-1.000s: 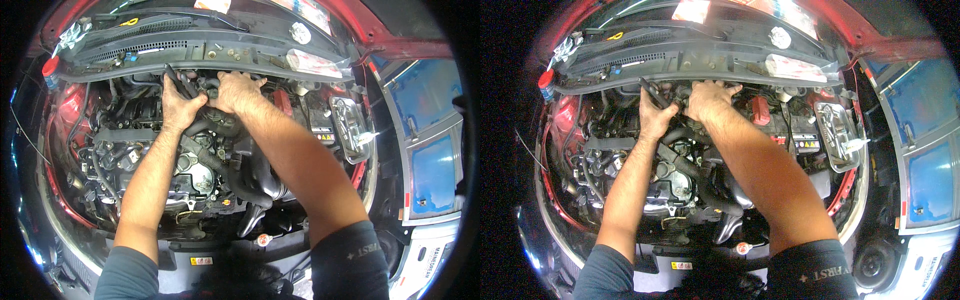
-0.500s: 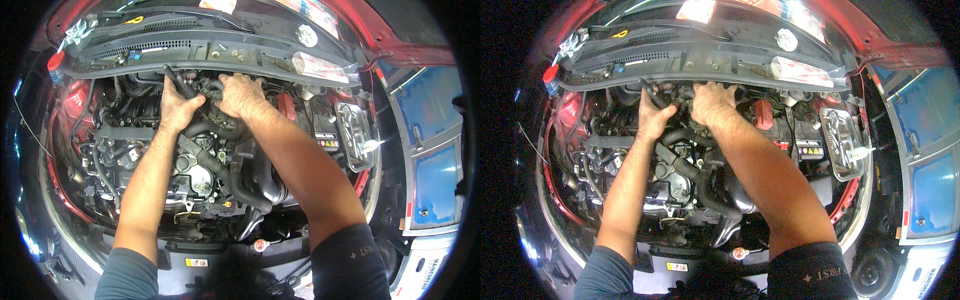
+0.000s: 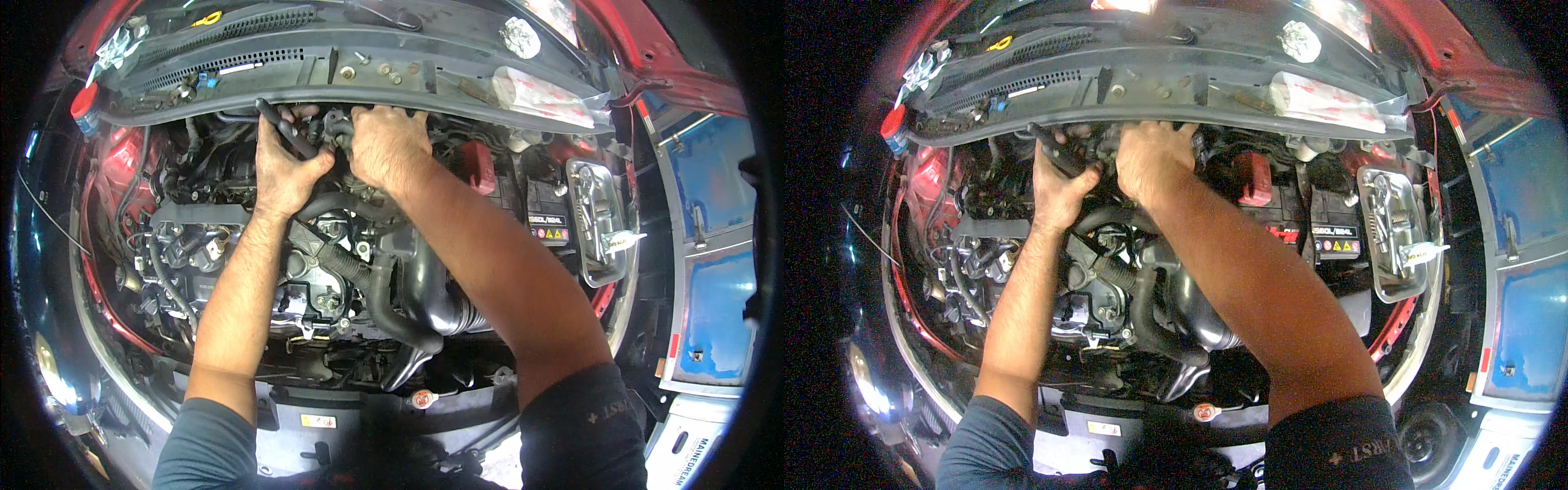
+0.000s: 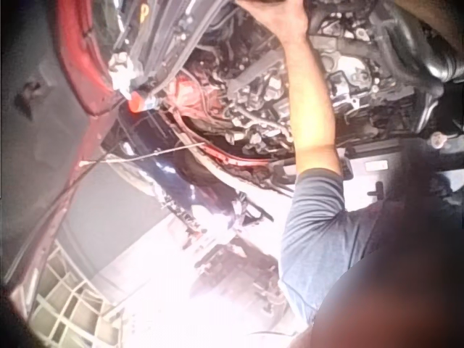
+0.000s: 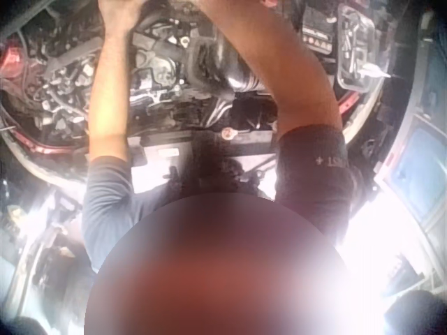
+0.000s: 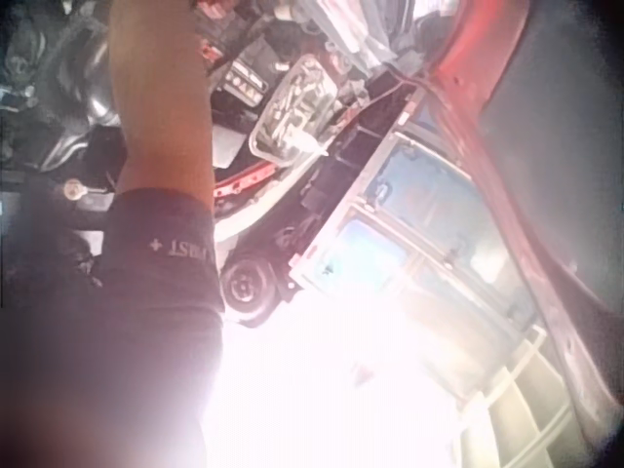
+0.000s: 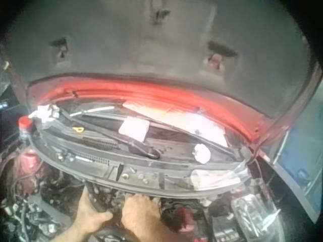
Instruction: The person removes a large black air intake hose from the engine bay, then uses pliers to loosen and remove a hose clamp. They reposition the hose and reattach the clamp, tightening it by hand and with pliers. The person works on the engine bay of a red car in a garage.
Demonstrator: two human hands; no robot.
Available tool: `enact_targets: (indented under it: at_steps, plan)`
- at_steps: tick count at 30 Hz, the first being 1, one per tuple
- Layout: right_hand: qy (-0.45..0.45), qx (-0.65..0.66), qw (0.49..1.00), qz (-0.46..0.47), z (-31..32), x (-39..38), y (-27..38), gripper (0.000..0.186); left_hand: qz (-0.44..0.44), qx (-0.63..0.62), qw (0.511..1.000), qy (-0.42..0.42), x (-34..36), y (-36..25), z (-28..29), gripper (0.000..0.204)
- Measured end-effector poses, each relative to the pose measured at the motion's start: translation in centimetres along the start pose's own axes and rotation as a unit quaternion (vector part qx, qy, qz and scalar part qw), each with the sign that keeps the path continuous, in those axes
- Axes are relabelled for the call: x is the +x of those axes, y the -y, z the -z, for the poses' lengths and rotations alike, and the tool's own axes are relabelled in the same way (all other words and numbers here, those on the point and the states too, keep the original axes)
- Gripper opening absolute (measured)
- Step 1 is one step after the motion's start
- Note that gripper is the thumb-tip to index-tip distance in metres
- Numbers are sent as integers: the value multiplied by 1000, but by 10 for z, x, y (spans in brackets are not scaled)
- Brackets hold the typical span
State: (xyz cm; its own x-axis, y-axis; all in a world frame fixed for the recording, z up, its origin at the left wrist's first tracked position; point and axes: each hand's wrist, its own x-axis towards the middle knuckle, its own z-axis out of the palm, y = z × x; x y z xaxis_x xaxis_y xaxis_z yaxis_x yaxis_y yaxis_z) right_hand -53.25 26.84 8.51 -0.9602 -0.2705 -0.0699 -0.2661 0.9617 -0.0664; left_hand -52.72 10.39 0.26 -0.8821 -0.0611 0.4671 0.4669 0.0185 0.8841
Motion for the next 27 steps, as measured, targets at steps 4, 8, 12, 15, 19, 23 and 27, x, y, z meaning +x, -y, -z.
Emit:
enact_targets:
  at_steps: [4,8,12,15,19,23,27]
  plan:
    - [39,-2,999,-3,5,6,3,49,23,31,999,-27,0,-2,-2,66]
    - [-4,-40,999,30,0,-5,21,56,-2,-16,998,-54,-2,-2,0,68]
    - [20,-55,997,51,2,5,34,59,22,42,995,-91,0,0,4,69]
    - [25,-27,999,30,6,7,27,61,-2,49,995,-83,0,1,5,70]
    - [64,-31,997,2,12,1,14,57,14,61,997,-33,-1,1,1,68]
    - [70,-26,997,-31,16,5,18,55,-9,64,996,-60,-3,0,-3,68]
    - [80,-24,996,-35,17,8,19,59,-17,103,994,-31,-1,-5,-3,69]
